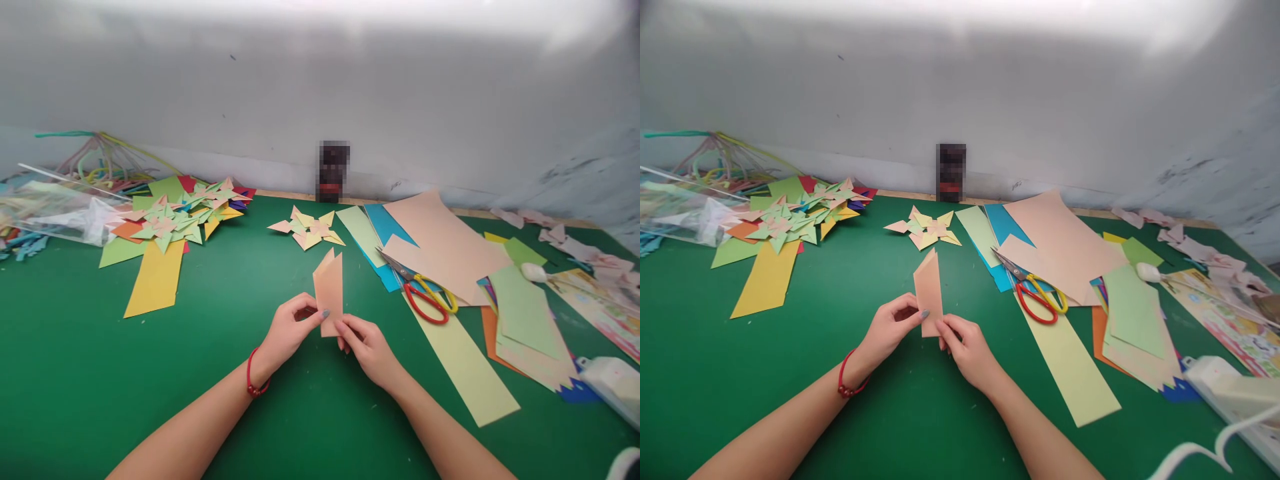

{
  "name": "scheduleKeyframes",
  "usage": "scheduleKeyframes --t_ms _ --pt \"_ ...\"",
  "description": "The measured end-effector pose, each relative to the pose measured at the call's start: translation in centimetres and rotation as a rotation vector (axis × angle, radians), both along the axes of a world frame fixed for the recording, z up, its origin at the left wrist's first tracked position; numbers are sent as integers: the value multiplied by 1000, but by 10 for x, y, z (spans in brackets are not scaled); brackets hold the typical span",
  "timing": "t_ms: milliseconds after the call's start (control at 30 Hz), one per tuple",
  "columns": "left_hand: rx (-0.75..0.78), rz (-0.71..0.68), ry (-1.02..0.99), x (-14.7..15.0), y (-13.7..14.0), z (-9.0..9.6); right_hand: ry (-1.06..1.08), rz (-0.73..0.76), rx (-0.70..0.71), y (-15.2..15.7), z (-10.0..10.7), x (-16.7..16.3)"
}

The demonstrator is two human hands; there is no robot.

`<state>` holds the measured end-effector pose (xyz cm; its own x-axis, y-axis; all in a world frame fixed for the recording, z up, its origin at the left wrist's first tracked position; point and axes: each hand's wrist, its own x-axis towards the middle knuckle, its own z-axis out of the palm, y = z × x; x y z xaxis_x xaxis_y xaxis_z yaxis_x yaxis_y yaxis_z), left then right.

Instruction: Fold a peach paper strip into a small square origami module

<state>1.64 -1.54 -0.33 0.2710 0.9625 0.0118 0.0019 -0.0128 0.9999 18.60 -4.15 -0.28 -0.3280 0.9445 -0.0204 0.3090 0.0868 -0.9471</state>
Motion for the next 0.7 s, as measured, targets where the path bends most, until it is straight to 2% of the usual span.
scheduleKeyframes --t_ms 100,200,367,500,600,700 --pt "21 38 53 0 0 -1 -18 -18 6 1 -1 0" --pt "38 47 95 1 -1 0 11 -99 17 2 -3 0" --pt "20 -110 150 2 -5 -2 118 -198 6 3 -2 2" --pt "3 -147 175 4 -6 -1 196 -207 -35 3 0 3" --pt "-49 -179 116 7 -7 0 215 -231 -34 2 -1 2" --pt "-179 -257 -9 11 -12 0 231 -258 -29 1 -3 2"
